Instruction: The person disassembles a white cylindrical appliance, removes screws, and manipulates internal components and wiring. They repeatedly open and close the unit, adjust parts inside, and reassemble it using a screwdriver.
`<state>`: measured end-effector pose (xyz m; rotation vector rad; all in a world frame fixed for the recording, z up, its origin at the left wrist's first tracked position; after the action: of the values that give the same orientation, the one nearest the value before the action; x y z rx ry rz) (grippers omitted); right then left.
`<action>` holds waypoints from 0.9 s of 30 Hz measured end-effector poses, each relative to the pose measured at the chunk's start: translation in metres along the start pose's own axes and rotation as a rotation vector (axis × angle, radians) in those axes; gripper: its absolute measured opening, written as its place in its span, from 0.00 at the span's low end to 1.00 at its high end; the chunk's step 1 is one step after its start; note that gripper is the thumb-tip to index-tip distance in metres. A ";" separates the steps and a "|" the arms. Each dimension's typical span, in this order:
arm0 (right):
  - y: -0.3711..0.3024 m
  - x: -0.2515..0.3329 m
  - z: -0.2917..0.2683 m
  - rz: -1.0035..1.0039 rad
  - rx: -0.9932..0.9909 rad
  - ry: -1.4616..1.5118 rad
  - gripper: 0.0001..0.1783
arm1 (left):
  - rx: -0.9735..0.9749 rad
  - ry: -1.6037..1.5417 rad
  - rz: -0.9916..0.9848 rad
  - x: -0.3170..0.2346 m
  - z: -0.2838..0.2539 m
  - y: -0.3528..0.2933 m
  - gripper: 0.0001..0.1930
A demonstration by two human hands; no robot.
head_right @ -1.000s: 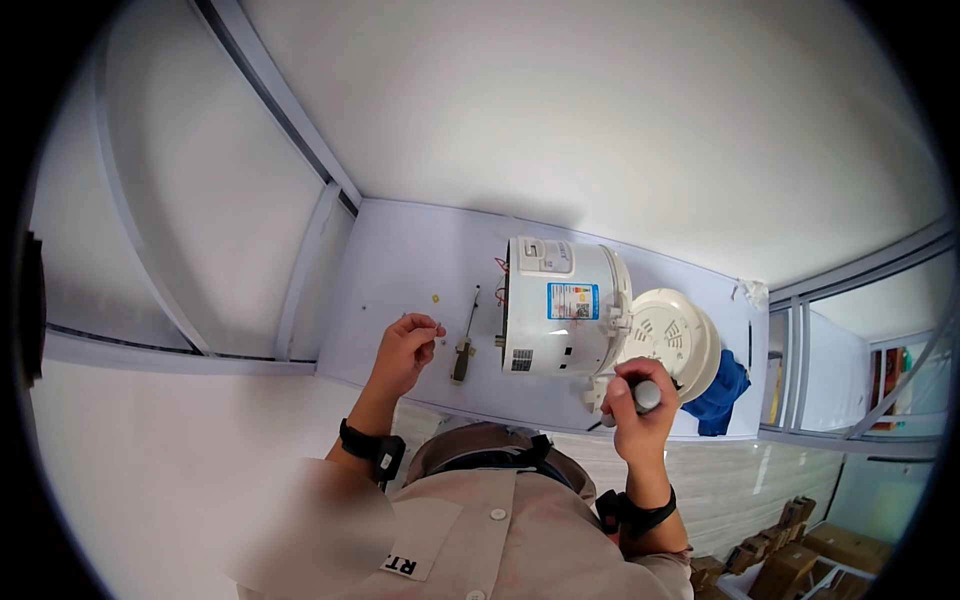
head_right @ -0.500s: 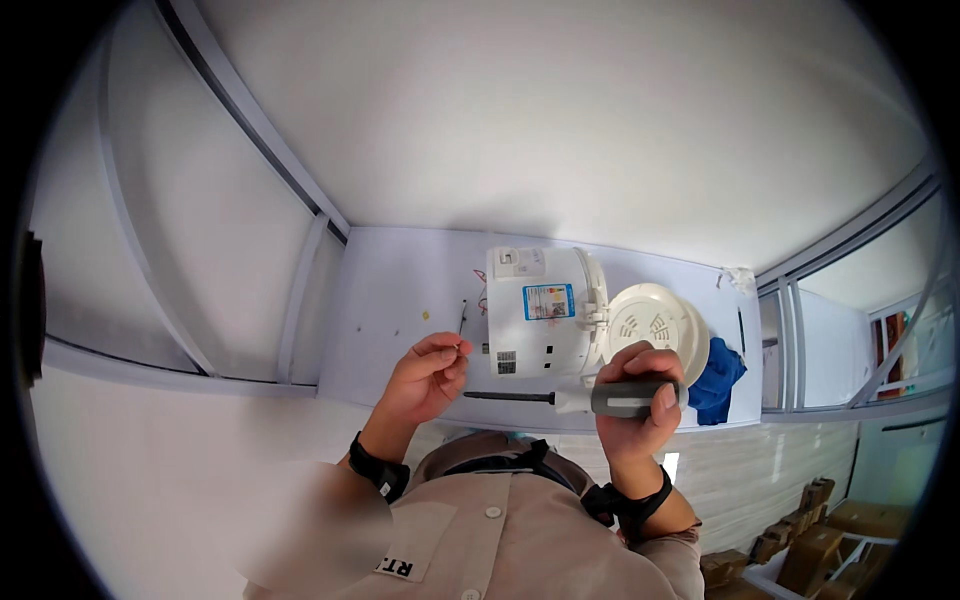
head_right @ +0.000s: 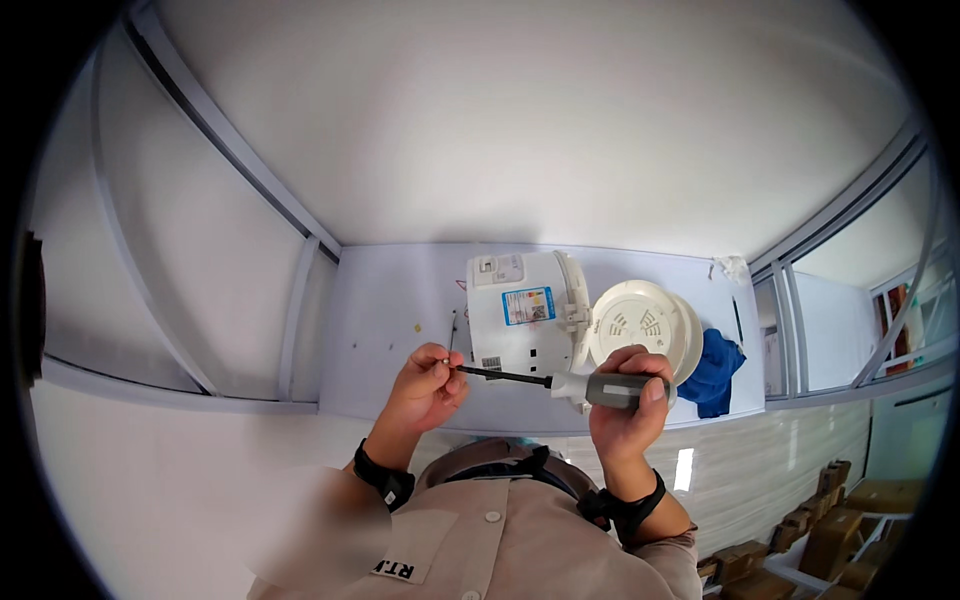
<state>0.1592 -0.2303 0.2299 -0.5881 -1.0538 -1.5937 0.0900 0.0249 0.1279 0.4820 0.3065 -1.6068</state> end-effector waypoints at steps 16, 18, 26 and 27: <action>-0.001 -0.011 -0.012 0.079 -0.042 0.064 0.26 | -0.030 -0.003 0.009 0.008 -0.001 0.005 0.11; 0.000 -0.009 -0.011 0.080 -0.033 0.060 0.26 | -0.054 -0.005 0.025 0.008 -0.003 0.006 0.11; -0.001 -0.003 0.002 0.127 0.163 -0.046 0.26 | -0.137 0.106 0.122 0.001 -0.014 0.010 0.11; -0.001 -0.003 0.004 0.164 0.191 -0.069 0.27 | -0.144 0.108 0.134 -0.003 -0.013 0.012 0.11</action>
<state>0.1587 -0.2259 0.2294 -0.5878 -1.1639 -1.3216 0.1032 0.0324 0.1188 0.4692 0.4591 -1.4199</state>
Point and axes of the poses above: each hand's wrist, its own y-axis towards the middle knuckle, its own z-axis out of the palm, x = y × z, the point moved 9 cm from there along y, towards the middle knuckle, and after that the axes turned 1 degree about y, right-handed, at the moved point
